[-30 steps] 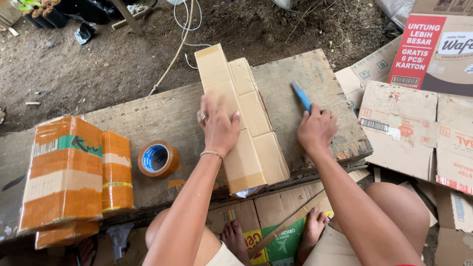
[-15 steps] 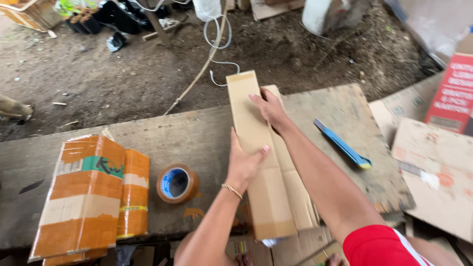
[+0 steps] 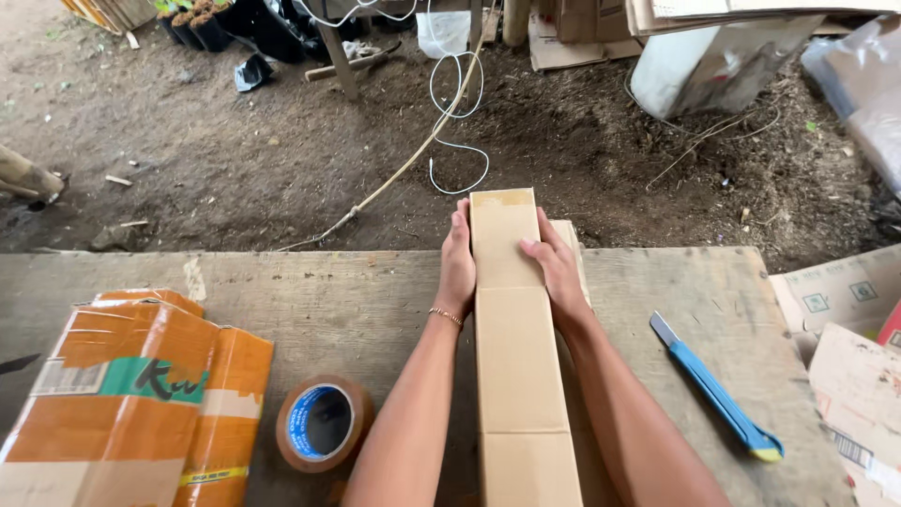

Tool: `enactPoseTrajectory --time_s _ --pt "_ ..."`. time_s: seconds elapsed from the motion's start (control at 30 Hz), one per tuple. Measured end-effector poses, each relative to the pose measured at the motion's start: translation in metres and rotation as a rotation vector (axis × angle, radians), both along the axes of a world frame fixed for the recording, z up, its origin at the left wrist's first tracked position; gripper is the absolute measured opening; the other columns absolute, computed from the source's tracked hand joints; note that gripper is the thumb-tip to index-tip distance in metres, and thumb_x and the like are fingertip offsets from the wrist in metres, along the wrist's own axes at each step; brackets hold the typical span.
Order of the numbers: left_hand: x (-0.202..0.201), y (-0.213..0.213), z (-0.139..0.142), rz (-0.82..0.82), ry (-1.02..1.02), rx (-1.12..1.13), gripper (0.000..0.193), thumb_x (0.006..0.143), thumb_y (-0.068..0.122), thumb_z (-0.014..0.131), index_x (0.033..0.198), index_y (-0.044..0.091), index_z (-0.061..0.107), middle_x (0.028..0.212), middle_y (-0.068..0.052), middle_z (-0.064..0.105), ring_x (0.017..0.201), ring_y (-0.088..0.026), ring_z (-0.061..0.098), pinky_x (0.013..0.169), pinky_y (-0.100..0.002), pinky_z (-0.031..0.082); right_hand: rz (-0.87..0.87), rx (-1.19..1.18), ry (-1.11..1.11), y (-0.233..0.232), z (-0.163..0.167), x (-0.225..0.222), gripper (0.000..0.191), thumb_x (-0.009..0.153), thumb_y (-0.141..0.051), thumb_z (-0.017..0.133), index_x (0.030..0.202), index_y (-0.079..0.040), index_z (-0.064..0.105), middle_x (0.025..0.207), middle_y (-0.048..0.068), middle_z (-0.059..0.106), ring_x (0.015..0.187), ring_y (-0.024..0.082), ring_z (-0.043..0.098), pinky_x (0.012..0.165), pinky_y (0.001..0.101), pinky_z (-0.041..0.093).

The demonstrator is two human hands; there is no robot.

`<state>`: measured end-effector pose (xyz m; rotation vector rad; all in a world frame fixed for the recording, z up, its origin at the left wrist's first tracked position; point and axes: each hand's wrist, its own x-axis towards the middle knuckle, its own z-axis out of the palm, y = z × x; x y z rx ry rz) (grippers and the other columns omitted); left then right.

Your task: The person uses a utility knife to score and cut a large piece of cardboard. They then fold the cardboard around a potted plant to form a box, securing the sides with tape.

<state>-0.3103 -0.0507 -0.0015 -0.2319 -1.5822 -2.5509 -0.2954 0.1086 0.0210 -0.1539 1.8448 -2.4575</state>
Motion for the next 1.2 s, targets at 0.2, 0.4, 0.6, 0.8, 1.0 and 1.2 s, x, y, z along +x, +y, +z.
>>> enactPoseTrajectory --time_s 0.2,0.4,0.6,0.8,1.0,1.2 --pt "0.005 -0.001 -0.011 -0.004 0.036 -0.087 0.072 0.108 0.035 0.040 0.163 -0.005 0.014 0.170 -0.019 0.025 0.156 -0.025 0.027 0.124 -0.035 0.027 0.053 -0.054 -0.107 0.000 0.007 -0.004 0.073 0.090 -0.012 0.050 0.161 -0.006 0.032 0.152 0.016 0.052 0.126 0.022 0.058 0.104 0.0316 0.046" --pt "0.000 -0.006 -0.016 -0.021 0.050 -0.146 0.075 0.098 0.013 0.047 0.164 -0.006 0.016 0.168 -0.022 0.029 0.153 -0.026 0.033 0.123 -0.035 0.031 0.070 -0.077 -0.072 -0.002 0.005 -0.005 0.073 0.090 -0.012 0.048 0.161 -0.006 0.031 0.155 0.015 0.049 0.131 0.021 0.056 0.108 0.0312 0.045" --pt "0.015 -0.007 0.001 -0.015 -0.070 -0.089 0.072 0.105 0.018 0.048 0.164 -0.005 0.015 0.165 -0.018 0.034 0.142 -0.020 0.045 0.113 -0.031 0.042 0.054 -0.044 -0.025 -0.004 0.003 0.001 0.072 0.093 -0.014 0.050 0.161 -0.005 0.029 0.157 0.015 0.047 0.133 0.021 0.054 0.110 0.0305 0.043" --pt "0.169 0.017 0.046 -0.116 -0.250 -0.103 0.098 0.091 0.008 0.062 0.163 0.004 -0.004 0.149 -0.013 0.047 0.121 -0.018 0.054 0.099 -0.032 0.050 0.082 -0.133 -0.049 -0.001 -0.001 0.005 0.076 0.091 -0.015 0.053 0.162 -0.006 0.026 0.153 0.017 0.049 0.127 0.023 0.056 0.105 0.0328 0.046" --pt "0.287 0.039 0.079 0.001 -0.356 -0.195 0.099 0.086 0.001 0.072 0.163 0.000 0.009 0.148 -0.012 0.053 0.127 -0.015 0.056 0.104 -0.028 0.048 0.112 -0.259 -0.097 -0.001 0.002 0.011 0.072 0.096 -0.021 0.055 0.161 -0.010 0.026 0.151 0.017 0.050 0.124 0.024 0.056 0.102 0.0371 0.048" --pt "0.285 0.043 0.092 0.028 -0.452 -0.170 0.100 0.084 0.005 0.074 0.162 0.002 0.011 0.139 -0.015 0.060 0.117 -0.020 0.062 0.099 -0.031 0.053 0.118 -0.220 -0.105 0.008 0.010 0.095 0.067 0.107 -0.041 0.045 0.163 -0.010 0.027 0.163 0.013 0.041 0.142 0.022 0.046 0.117 0.0368 0.040"
